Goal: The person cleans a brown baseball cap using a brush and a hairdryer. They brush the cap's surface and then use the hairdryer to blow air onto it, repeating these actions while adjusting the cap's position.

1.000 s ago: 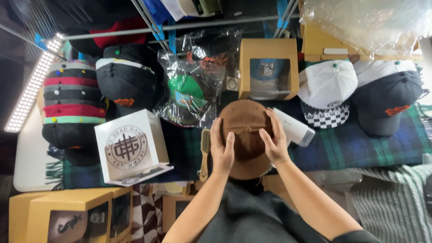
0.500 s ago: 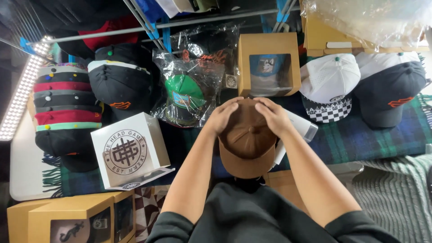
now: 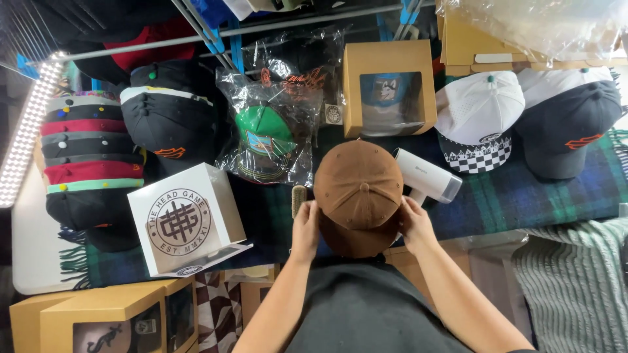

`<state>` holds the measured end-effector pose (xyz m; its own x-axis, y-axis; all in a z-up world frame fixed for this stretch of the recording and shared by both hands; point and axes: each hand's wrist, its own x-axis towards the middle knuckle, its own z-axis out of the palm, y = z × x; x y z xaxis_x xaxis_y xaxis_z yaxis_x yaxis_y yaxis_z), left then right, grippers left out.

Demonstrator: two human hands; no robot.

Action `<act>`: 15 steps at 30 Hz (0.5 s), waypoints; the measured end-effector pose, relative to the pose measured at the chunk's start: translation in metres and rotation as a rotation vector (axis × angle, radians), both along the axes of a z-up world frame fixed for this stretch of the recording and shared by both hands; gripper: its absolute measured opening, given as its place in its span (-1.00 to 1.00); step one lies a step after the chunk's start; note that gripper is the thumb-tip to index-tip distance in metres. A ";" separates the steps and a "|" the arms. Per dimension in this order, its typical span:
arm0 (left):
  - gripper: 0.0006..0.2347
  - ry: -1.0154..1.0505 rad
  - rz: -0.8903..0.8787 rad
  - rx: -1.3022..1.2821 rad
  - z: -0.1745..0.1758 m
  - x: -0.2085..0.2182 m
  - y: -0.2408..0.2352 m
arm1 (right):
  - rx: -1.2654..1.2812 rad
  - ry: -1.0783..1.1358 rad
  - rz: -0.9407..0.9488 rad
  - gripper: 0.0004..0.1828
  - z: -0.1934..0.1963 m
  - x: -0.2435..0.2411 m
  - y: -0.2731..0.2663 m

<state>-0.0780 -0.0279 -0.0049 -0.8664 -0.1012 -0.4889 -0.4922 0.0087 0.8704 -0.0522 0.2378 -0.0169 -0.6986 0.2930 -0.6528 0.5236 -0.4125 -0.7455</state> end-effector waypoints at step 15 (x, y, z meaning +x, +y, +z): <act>-0.72 -0.257 0.369 0.566 0.017 0.023 0.031 | -0.520 -0.101 -0.310 -0.45 -0.012 0.016 -0.020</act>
<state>-0.0555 0.0029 0.0119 -0.6753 -0.0360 -0.7367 -0.5658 -0.6155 0.5487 -0.0367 0.2175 -0.0290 -0.5588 0.0982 -0.8235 0.3788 -0.8531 -0.3588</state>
